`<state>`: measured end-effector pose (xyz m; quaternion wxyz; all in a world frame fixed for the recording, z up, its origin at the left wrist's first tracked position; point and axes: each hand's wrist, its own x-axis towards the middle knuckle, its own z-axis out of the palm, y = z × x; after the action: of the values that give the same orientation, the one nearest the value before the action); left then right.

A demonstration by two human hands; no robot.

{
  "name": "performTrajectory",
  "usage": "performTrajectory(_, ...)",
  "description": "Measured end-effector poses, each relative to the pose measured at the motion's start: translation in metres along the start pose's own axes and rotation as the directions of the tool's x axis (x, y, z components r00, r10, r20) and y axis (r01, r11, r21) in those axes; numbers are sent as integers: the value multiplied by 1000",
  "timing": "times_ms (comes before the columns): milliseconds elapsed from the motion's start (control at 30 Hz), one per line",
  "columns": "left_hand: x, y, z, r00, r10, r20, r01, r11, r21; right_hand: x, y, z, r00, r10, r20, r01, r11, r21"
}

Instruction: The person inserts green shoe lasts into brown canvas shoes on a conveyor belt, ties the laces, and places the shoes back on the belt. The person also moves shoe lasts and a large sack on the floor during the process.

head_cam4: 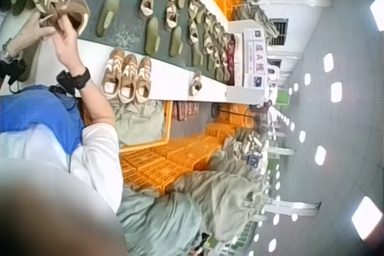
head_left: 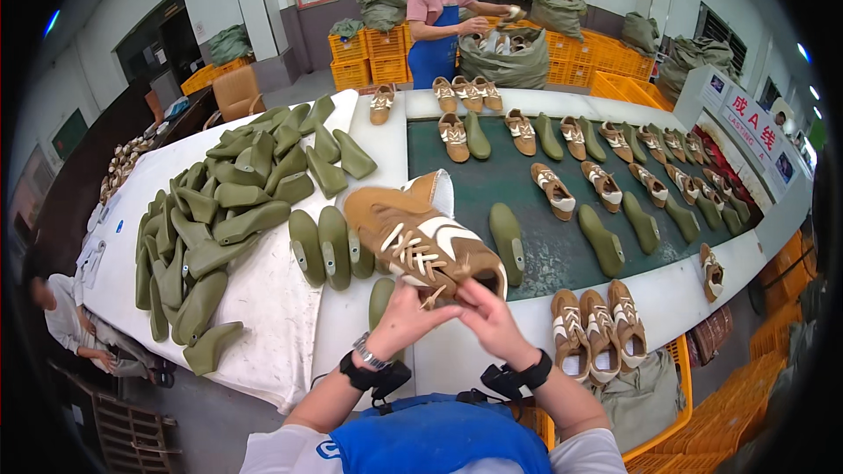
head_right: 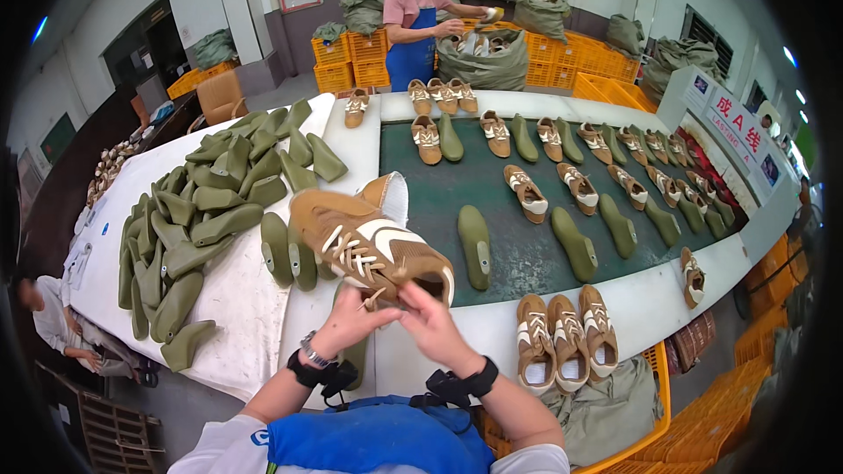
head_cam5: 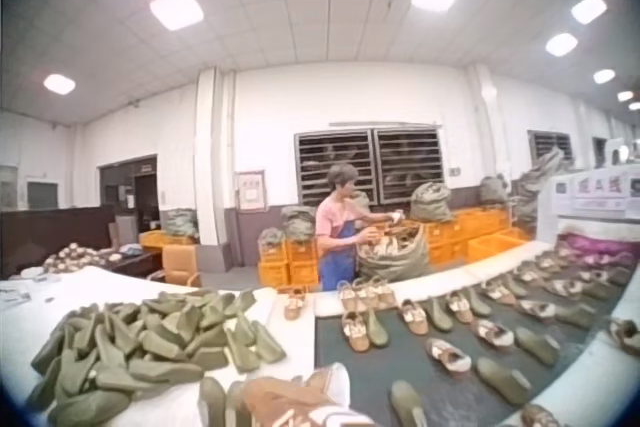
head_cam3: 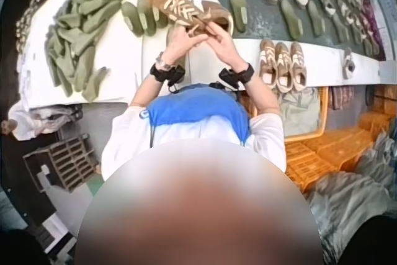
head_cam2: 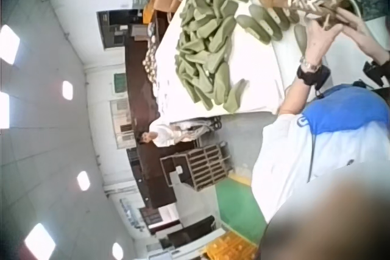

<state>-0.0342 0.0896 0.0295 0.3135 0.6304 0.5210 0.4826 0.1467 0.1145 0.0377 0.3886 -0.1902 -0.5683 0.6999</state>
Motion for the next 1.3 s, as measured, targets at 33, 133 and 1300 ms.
performTrajectory(33, 4, 4, 6, 1000, -12, -1, 12, 1000, -3, -6, 2, 3, 999, 37, 33, -32, 990, -135)
performTrajectory(133, 10, 13, 17, 980, 192, -56, -174, 956, 235, -23, 4, 4, 999, -35, -21, 35, 999, 0)
performTrajectory(1300, -18, 39, 7, 920, 392, -22, -308, 755, 579, -33, -17, 29, 850, -517, -97, 105, 347, -932)
